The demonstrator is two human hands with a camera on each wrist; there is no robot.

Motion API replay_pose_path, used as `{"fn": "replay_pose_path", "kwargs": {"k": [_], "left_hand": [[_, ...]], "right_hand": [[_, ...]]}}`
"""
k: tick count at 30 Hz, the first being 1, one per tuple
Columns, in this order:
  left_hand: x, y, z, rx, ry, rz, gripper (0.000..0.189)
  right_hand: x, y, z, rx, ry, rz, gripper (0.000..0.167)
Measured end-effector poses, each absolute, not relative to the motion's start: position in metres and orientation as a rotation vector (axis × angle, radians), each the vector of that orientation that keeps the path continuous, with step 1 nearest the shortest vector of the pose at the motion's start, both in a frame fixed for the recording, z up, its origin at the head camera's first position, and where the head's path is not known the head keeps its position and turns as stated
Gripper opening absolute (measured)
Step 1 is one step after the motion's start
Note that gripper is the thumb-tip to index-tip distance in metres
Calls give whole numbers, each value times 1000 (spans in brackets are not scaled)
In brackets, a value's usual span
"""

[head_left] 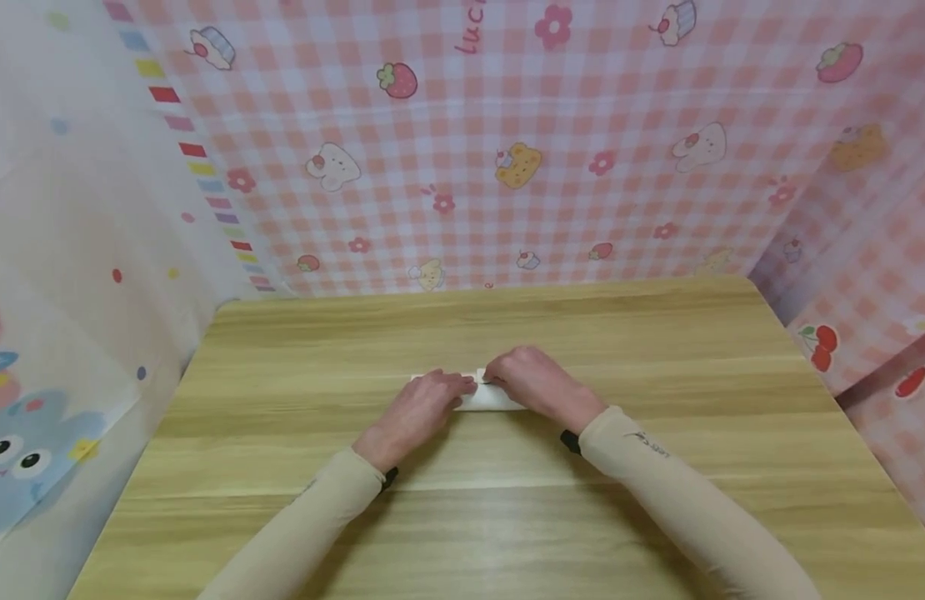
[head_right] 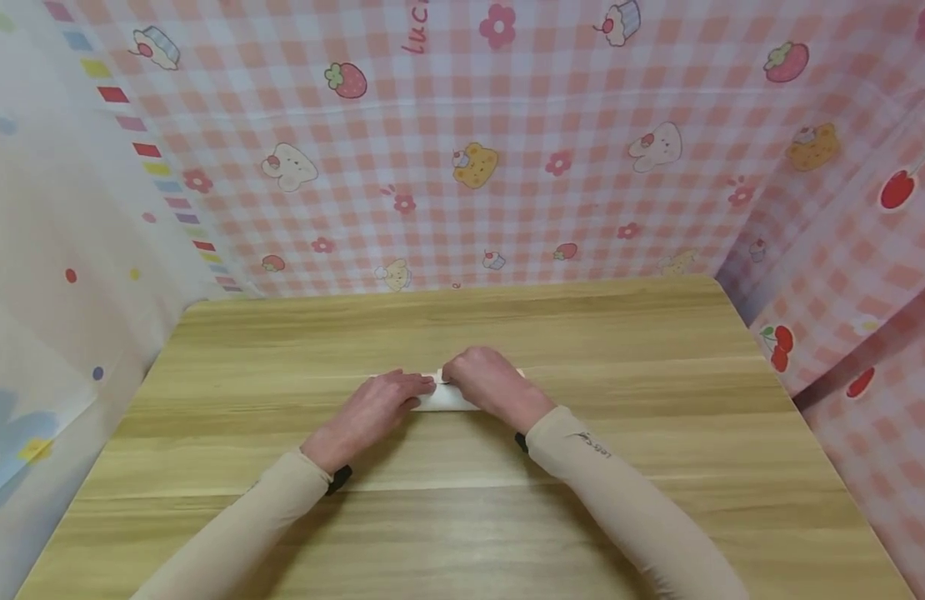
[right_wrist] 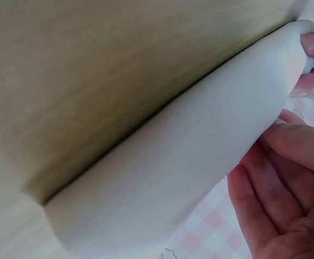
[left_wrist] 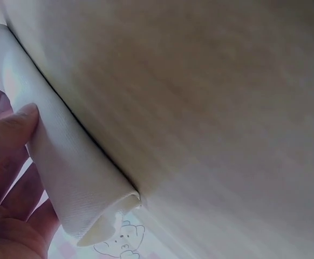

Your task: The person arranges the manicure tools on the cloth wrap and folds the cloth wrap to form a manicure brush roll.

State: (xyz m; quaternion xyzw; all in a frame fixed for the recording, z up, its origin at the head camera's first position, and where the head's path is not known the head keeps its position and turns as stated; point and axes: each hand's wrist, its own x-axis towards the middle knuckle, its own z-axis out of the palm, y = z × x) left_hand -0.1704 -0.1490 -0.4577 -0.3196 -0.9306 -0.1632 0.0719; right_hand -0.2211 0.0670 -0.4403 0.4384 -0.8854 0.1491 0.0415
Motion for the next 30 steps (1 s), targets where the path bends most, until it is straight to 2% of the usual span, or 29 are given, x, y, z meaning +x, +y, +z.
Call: {"fn": "replay_pose_path", "kwargs": {"k": [9,18,30], "left_hand": [[-171,-149,-457,-978,-2803,-504,30],[-166,-163,-460,-968,-2806,-511,29],[-172,-157,-457,-959,-2871,-573,30]], "right_hand": [[-219,68,-441,1375,-2677,368,15],[-217,68,-447,1443,-2681,606,12],[-222,83,-448,1433,-2779,689,21]]}}
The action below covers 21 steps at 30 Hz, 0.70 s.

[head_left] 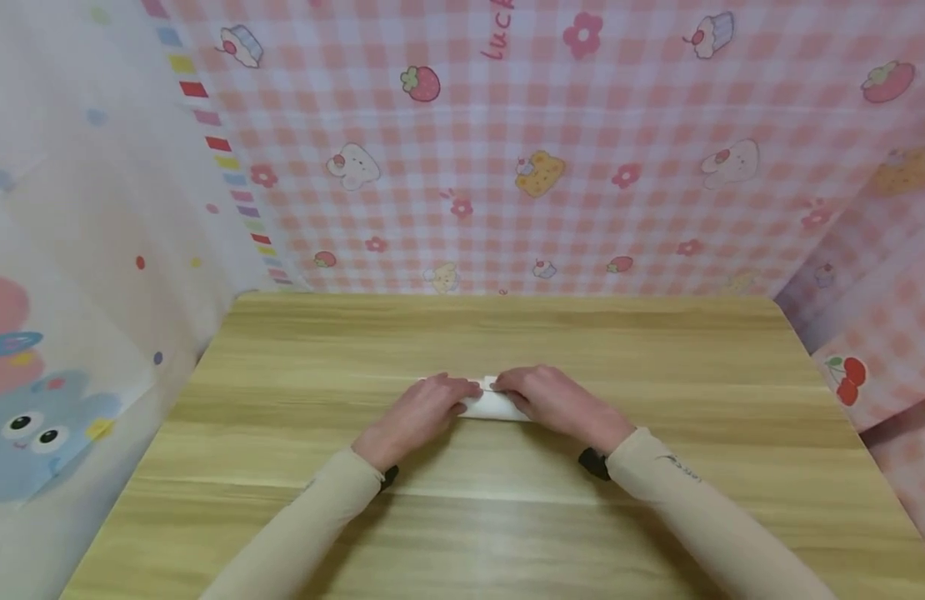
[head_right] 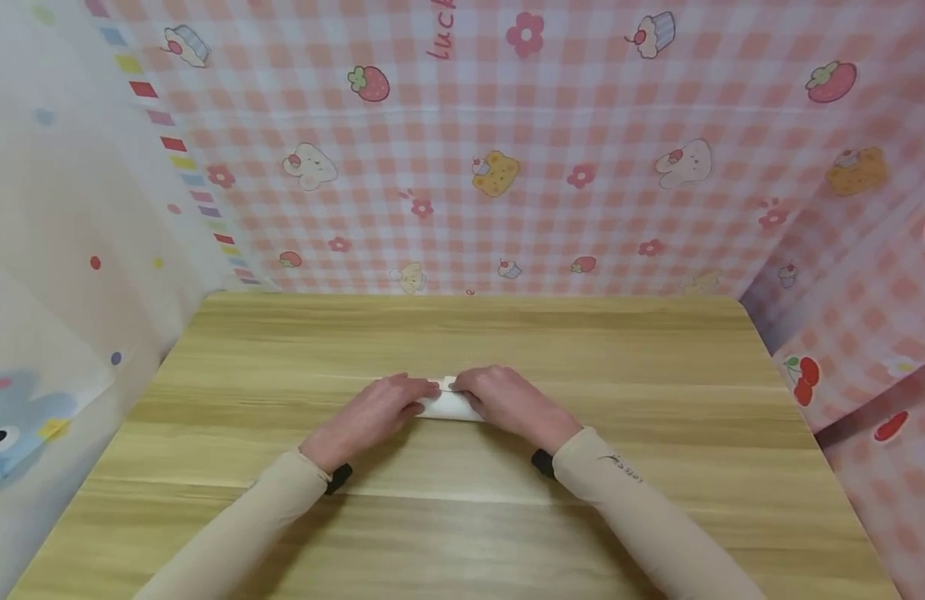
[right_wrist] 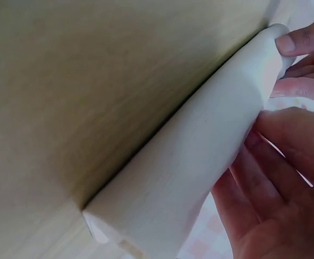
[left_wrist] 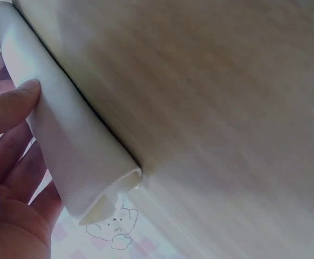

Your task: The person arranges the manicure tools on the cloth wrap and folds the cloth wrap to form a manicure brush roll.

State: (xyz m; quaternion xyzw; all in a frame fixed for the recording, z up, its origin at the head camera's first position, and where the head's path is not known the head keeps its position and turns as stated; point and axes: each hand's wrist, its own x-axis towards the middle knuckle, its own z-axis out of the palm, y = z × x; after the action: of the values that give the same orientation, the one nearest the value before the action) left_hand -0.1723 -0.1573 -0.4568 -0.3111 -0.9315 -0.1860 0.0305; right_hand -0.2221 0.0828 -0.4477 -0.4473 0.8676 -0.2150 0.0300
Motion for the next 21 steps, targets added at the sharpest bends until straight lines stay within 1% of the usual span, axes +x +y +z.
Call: {"fn": "replay_pose_path", "kwargs": {"k": [5,16,21], "left_hand": [[-175,-152,-453,-995,-2869,-549,33],[-173,-152,-455,-1022,-2897,-432,38],[-169,-156,-453,-989,-2898,-386,39]], "right_hand": [[-228,89,-445,-1314,2649,-663,24],[-230,89,-446,-1202,2682,-747,18],[-227,93,-444,-1212,2655,-718,25]]}}
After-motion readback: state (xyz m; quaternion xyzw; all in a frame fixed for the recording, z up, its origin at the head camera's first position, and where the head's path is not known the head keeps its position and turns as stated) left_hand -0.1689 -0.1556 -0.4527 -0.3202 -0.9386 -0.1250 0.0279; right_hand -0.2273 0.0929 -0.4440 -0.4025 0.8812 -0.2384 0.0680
